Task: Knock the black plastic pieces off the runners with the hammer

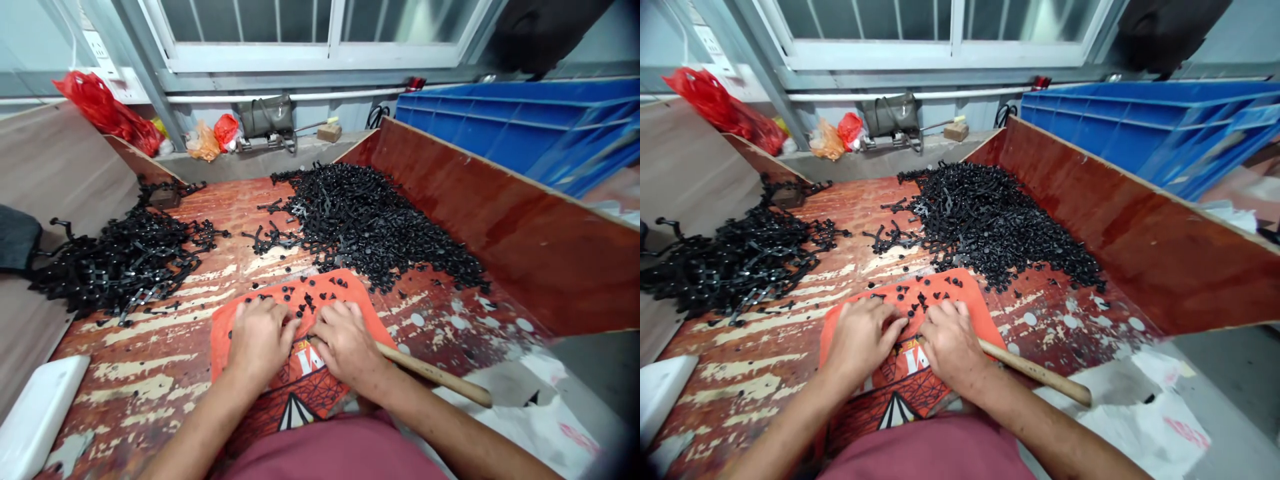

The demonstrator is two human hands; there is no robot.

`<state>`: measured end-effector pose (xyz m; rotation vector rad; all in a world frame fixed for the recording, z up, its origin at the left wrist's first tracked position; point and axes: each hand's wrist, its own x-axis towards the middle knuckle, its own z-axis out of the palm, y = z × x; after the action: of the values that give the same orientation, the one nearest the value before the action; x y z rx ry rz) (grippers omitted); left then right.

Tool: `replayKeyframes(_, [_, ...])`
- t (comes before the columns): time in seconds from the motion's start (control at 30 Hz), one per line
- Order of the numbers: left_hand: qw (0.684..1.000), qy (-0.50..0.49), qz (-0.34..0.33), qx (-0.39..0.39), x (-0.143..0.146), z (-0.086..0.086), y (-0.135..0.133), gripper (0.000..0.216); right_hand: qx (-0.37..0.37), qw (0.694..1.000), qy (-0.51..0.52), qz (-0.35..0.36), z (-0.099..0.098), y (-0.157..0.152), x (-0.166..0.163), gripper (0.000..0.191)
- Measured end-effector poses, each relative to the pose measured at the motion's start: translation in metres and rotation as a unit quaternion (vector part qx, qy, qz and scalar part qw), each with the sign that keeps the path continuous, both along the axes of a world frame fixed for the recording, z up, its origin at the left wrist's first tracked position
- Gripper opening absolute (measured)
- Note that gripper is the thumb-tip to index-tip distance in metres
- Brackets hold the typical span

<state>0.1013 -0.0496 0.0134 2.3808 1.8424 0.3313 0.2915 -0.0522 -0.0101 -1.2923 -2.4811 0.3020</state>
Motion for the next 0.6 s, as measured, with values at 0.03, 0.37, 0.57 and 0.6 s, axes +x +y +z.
replayKeyframes(0.03, [1.0, 0.018, 0.003, -0.012, 0.006, 0.002, 0.009, 0.024, -0.01, 1.0, 0.004, 0.006, 0.003, 0.003, 0.002, 0.008])
replayKeyframes(0.37, [0.995, 0.088, -0.025, -0.043, 0.004, 0.004, 0.035, 0.026, 0.031, 0.997, -0.077, 0.004, 0.011, 0.049, 0.001, 0.016])
replayKeyframes(0.57, [0.991, 0.114, -0.066, -0.038, 0.003, 0.012, 0.035, 0.026, -0.003, 0.997, -0.07, -0.04, 0.008, 0.048, -0.003, 0.026])
replayKeyframes(0.6, [0.992, 0.106, -0.063, -0.032, 0.006, 0.013, 0.037, 0.027, -0.014, 0.997, -0.067, -0.047, 0.01, 0.048, -0.002, 0.026])
